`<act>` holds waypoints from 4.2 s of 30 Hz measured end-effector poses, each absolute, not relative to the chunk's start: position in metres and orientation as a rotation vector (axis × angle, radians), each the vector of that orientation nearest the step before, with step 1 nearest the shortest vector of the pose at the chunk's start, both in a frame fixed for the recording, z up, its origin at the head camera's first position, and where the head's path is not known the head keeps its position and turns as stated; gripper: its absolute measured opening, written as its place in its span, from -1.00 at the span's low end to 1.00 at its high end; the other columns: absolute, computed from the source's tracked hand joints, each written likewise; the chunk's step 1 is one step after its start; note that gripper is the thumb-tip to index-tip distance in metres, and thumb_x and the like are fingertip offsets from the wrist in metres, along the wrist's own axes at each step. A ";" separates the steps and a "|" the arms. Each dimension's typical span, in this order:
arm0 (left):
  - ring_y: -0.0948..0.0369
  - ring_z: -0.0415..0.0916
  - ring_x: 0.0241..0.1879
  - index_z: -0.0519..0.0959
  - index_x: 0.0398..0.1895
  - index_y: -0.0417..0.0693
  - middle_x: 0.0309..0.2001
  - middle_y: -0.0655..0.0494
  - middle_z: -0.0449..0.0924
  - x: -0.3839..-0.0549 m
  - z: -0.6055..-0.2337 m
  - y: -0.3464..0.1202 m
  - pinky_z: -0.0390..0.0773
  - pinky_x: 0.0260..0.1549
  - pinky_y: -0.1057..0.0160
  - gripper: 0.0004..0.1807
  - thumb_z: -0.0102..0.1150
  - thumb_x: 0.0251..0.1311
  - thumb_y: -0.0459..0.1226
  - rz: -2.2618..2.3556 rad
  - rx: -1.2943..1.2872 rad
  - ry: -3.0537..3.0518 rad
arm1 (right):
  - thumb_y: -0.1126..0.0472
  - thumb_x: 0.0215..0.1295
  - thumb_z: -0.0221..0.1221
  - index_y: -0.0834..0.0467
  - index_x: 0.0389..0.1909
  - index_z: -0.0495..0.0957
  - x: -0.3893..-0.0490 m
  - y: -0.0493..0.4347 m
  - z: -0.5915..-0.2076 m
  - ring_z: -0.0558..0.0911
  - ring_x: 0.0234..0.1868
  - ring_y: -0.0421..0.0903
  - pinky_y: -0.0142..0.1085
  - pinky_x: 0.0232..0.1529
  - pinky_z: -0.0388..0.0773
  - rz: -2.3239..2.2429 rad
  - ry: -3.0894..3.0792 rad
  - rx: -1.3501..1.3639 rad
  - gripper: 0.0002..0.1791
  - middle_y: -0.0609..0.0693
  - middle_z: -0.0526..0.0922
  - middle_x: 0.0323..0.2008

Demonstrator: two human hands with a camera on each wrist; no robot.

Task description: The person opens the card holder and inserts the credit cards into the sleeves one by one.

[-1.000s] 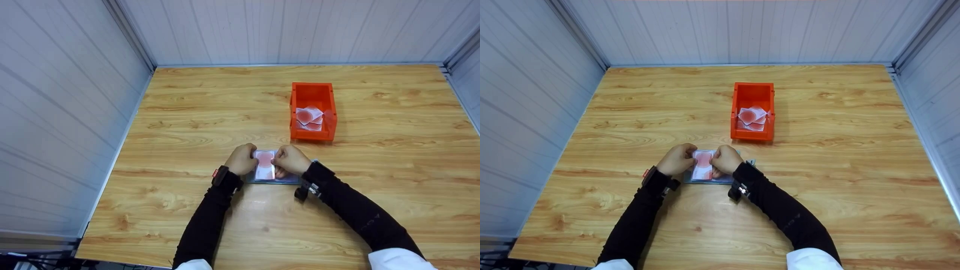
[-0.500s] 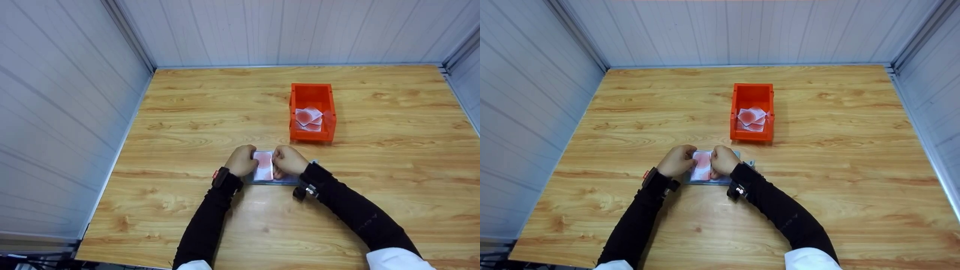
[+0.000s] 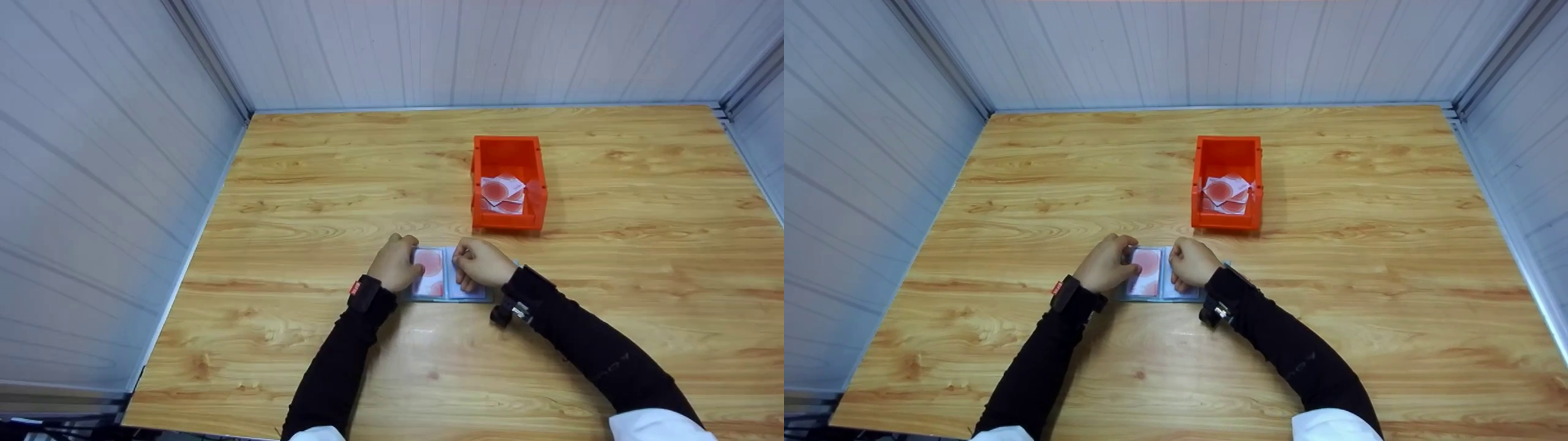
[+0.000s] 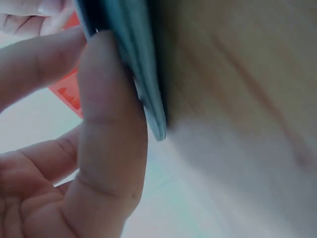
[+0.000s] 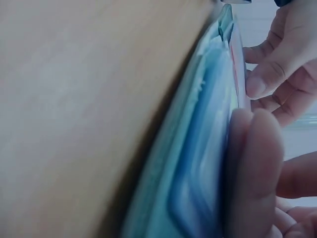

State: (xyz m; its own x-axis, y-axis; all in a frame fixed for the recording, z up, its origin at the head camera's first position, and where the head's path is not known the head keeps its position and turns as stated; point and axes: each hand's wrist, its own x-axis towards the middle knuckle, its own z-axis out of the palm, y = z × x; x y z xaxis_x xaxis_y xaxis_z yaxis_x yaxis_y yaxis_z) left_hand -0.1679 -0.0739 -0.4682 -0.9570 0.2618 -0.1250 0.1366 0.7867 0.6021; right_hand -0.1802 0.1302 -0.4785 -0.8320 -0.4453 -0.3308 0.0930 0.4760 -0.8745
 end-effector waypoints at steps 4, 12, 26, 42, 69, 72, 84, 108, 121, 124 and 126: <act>-0.05 0.50 -0.09 0.48 0.18 -0.31 0.01 -0.21 0.45 -0.162 -0.467 -0.068 0.57 -0.04 0.04 -0.41 0.33 0.02 -0.30 0.817 0.366 2.837 | 0.33 0.42 -0.02 0.33 -0.23 0.41 -0.181 0.133 -0.479 0.61 -0.67 -0.19 -0.34 -0.60 0.63 -1.366 2.176 -0.320 -0.88 0.04 0.60 -0.60; -0.17 0.27 0.34 0.46 0.29 -0.09 0.38 -0.17 0.31 -0.148 -0.465 -0.061 0.42 0.25 -0.07 -0.25 0.42 -0.01 -0.06 0.567 0.558 2.821 | 0.24 0.41 0.08 0.33 -0.16 0.50 -0.181 0.136 -0.472 0.65 -0.55 -0.15 -0.32 -0.51 0.65 -1.335 2.189 -0.395 -0.80 0.13 0.66 -0.44; -0.14 0.25 0.36 0.44 0.32 -0.07 0.38 -0.15 0.33 -0.146 -0.467 -0.061 0.46 0.22 -0.07 -0.20 0.44 -0.02 0.01 0.513 0.580 2.808 | 0.12 0.32 0.23 0.20 0.21 0.46 -0.206 0.167 -0.407 0.46 0.21 0.18 0.10 0.27 0.39 -1.214 2.576 -0.643 -0.52 0.19 0.51 0.19; -0.15 0.27 0.35 0.44 0.32 -0.05 0.37 -0.13 0.35 -0.146 -0.465 -0.059 0.47 0.21 -0.08 -0.19 0.44 -0.04 0.02 0.480 0.580 2.811 | 0.14 0.32 0.12 0.31 0.32 0.29 -0.288 0.184 -0.379 0.36 0.29 0.26 0.14 0.31 0.29 -0.839 2.753 -0.301 -0.40 0.35 0.32 0.33; -0.12 0.27 0.35 0.44 0.33 -0.04 0.37 -0.12 0.35 -0.142 -0.467 -0.053 0.49 0.20 -0.05 -0.21 0.42 -0.01 0.01 0.475 0.586 2.811 | 0.37 0.03 0.21 0.24 0.14 0.46 -0.304 0.178 -0.409 0.44 -0.10 0.07 -0.17 -0.21 0.45 -0.382 2.593 -0.122 -0.45 0.20 0.55 0.05; -0.13 0.27 0.35 0.44 0.33 -0.03 0.37 -0.12 0.34 -0.142 -0.467 -0.053 0.49 0.19 -0.05 -0.21 0.42 -0.01 0.01 0.476 0.590 2.809 | 0.36 0.08 0.19 0.24 0.05 0.50 -0.302 0.179 -0.413 0.43 -0.14 0.06 -0.13 -0.17 0.44 -0.354 2.622 -0.117 -0.56 0.18 0.57 -0.01; -0.12 0.28 0.35 0.45 0.31 -0.01 0.37 -0.11 0.35 -0.142 -0.466 -0.051 0.50 0.19 -0.04 -0.22 0.42 -0.02 0.02 0.460 0.599 2.819 | 0.30 0.09 0.14 0.25 0.23 0.38 -0.316 0.188 -0.430 0.41 0.07 0.16 0.08 0.12 0.42 -0.257 2.666 -0.160 -0.41 0.34 0.32 0.27; -0.12 0.27 0.35 0.43 0.34 -0.02 0.38 -0.11 0.35 -0.144 -0.466 -0.048 0.47 0.22 -0.03 -0.22 0.40 0.01 0.01 0.460 0.609 2.814 | 0.28 0.07 0.20 0.26 0.26 0.33 -0.320 0.197 -0.432 0.42 0.09 0.13 0.09 0.20 0.40 -0.224 2.636 -0.232 -0.34 0.33 0.45 0.21; -0.11 0.29 0.34 0.45 0.30 -0.03 0.36 -0.09 0.37 -0.145 -0.467 -0.045 0.47 0.22 -0.01 -0.23 0.42 -0.02 -0.01 0.464 0.635 2.813 | 0.29 0.09 0.22 0.31 0.08 0.48 -0.303 0.198 -0.410 0.45 -0.25 0.17 -0.10 -0.30 0.43 -0.192 2.717 -0.271 -0.52 0.37 0.21 0.10; -0.11 0.29 0.34 0.45 0.31 -0.03 0.36 -0.09 0.36 -0.146 -0.468 -0.046 0.47 0.22 -0.02 -0.23 0.41 -0.02 0.00 0.459 0.633 2.813 | 0.34 0.13 0.19 0.32 0.01 0.56 -0.300 0.198 -0.404 0.51 -0.20 0.19 -0.05 -0.23 0.48 -0.161 2.747 -0.338 -0.62 0.40 0.38 0.05; -0.11 0.28 0.35 0.45 0.31 -0.03 0.37 -0.09 0.35 -0.147 -0.468 -0.046 0.46 0.23 -0.02 -0.23 0.41 -0.01 0.00 0.459 0.627 2.808 | 0.34 0.15 0.20 0.32 -0.04 0.60 -0.299 0.198 -0.399 0.55 -0.16 0.18 -0.02 -0.16 0.50 -0.145 2.753 -0.388 -0.67 0.36 0.54 0.00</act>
